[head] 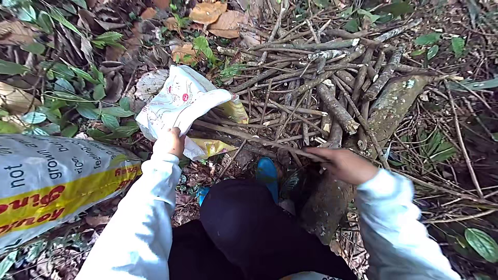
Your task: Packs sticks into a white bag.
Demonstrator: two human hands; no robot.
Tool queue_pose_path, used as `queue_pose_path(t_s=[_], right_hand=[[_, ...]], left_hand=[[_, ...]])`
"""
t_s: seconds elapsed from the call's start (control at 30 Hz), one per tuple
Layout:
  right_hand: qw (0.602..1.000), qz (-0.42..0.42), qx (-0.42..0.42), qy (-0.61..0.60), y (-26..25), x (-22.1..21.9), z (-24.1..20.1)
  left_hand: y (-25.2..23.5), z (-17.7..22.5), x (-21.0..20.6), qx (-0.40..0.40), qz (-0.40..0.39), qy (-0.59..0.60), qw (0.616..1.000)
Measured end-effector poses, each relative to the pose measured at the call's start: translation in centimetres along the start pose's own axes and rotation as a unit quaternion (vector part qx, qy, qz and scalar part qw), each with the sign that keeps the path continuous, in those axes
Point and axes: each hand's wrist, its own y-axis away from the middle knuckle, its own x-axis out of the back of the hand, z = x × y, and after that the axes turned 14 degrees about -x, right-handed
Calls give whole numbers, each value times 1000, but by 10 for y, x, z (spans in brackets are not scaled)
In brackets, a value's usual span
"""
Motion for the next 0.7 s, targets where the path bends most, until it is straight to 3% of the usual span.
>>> queue_pose_path(t_s=[0.07, 0.13, 0.2, 0.3, 0.4, 0.5, 0.6, 0.7], right_hand=[[996, 66, 50, -41, 33, 23, 20], [992, 92, 72, -40, 35, 30, 8], [997, 62, 41, -2, 0, 19, -31], [996, -31, 19, 76, -93, -18, -107], [989, 10, 135, 57, -165, -66, -184], [978, -38, 192, 71, -169, -102, -235], [961, -204, 79, 170, -152, -129, -221], [938, -181, 30, 294, -157, -165, -157]], left_hand=[[-1, 5, 6, -18, 19, -4, 1000], [-2, 14, 9, -37, 26, -6, 999], [-4, 23, 10, -47, 13, -17, 999], [-5, 32, 8, -47, -6, -34, 998], [-4, 32, 8, -30, -11, -32, 999], [-3, 26, 10, -9, -16, -23, 1000], [-5, 22, 9, -9, -18, -21, 1000], [-6, 16, 3, -29, 16, -1, 999]])
